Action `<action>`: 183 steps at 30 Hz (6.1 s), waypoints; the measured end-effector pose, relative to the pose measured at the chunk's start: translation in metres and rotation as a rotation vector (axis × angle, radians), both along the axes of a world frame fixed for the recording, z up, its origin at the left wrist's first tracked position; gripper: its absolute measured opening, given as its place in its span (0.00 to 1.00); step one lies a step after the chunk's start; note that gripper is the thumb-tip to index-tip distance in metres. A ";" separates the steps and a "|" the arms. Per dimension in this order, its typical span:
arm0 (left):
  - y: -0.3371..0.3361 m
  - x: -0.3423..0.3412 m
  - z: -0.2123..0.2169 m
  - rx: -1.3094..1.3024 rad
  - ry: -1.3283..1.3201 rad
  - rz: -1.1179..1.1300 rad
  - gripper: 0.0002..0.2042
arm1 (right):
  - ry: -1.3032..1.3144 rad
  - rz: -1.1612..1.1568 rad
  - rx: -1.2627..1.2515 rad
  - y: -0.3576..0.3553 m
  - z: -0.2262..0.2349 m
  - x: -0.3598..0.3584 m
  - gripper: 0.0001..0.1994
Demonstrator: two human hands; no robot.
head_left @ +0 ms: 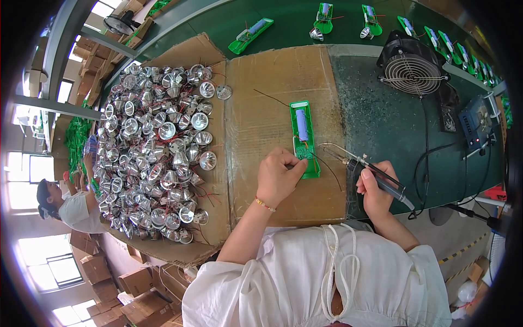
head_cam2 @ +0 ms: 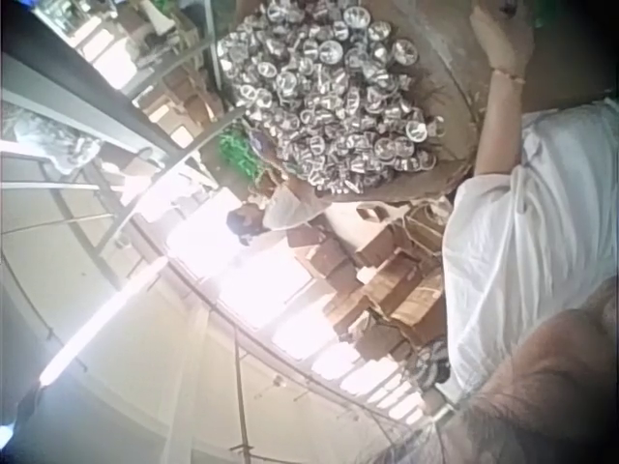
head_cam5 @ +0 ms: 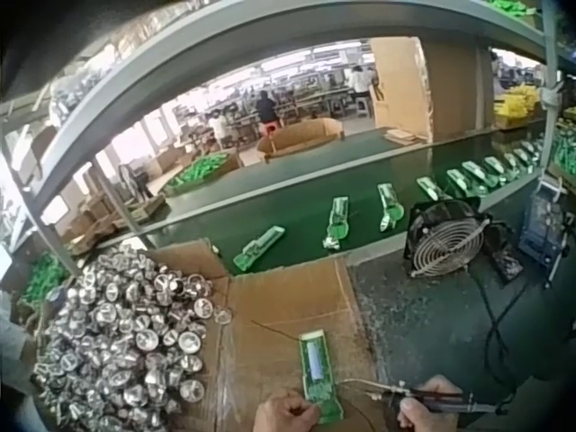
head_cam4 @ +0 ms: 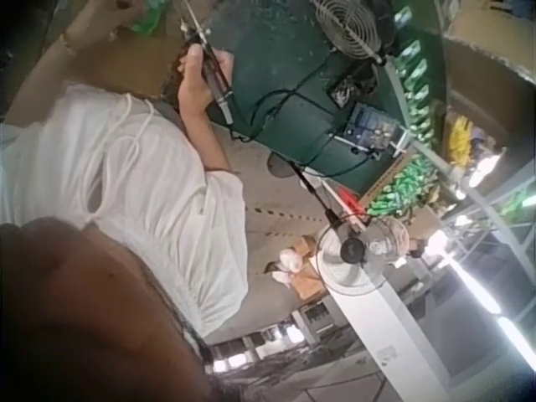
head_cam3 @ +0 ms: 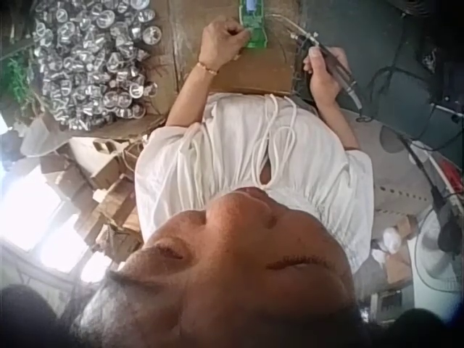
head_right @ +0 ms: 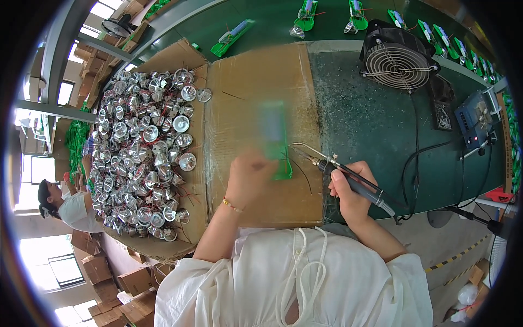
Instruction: Soldering electronic components and wires onto a board within a housing on an assembly line.
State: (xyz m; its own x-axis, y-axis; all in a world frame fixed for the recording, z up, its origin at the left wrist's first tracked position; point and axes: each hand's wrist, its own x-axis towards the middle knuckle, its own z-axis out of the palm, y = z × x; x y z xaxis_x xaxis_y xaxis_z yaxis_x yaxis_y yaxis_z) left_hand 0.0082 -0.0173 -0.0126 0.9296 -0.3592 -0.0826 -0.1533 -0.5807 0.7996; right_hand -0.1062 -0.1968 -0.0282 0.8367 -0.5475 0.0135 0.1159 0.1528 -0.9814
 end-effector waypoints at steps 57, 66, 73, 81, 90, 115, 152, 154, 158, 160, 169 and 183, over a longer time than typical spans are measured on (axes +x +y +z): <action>0.029 0.019 0.004 0.693 -0.682 -0.052 0.10 | 0.023 -0.142 -0.018 -0.030 -0.018 0.006 0.08; 0.052 -0.001 -0.006 0.568 -0.588 -0.168 0.06 | -0.004 -0.174 -0.022 -0.029 -0.019 0.009 0.08; 0.064 -0.025 -0.001 0.764 -0.584 0.042 0.08 | -0.013 -0.161 -0.066 -0.026 -0.016 0.003 0.08; 0.077 -0.023 -0.001 0.570 -0.453 0.148 0.09 | 0.012 -0.170 -0.110 -0.028 -0.018 0.006 0.08; 0.079 -0.026 -0.004 0.324 -0.382 -0.003 0.06 | 0.008 -0.175 -0.145 -0.027 -0.017 0.010 0.08; 0.026 -0.014 -0.005 -0.090 -0.098 0.112 0.05 | -0.050 0.130 -0.337 0.020 -0.006 0.010 0.09; 0.019 -0.010 -0.003 -0.040 -0.054 0.147 0.08 | 0.023 0.122 -0.055 0.030 0.002 0.022 0.08; 0.018 -0.009 -0.003 -0.052 -0.034 0.139 0.08 | 0.042 0.125 -0.053 0.029 0.001 0.022 0.08; 0.017 -0.010 0.002 -0.051 -0.011 0.144 0.08 | 0.053 0.171 -0.046 0.025 0.005 0.022 0.08; 0.018 -0.008 -0.002 -0.044 -0.035 0.147 0.08 | 0.065 0.157 -0.030 0.027 0.008 0.024 0.08; 0.021 -0.008 -0.004 -0.063 -0.029 0.183 0.08 | 0.031 0.086 0.074 0.023 0.010 0.016 0.08; 0.018 0.011 0.001 0.147 0.009 0.002 0.07 | 0.028 -0.173 -0.075 -0.023 -0.015 0.017 0.07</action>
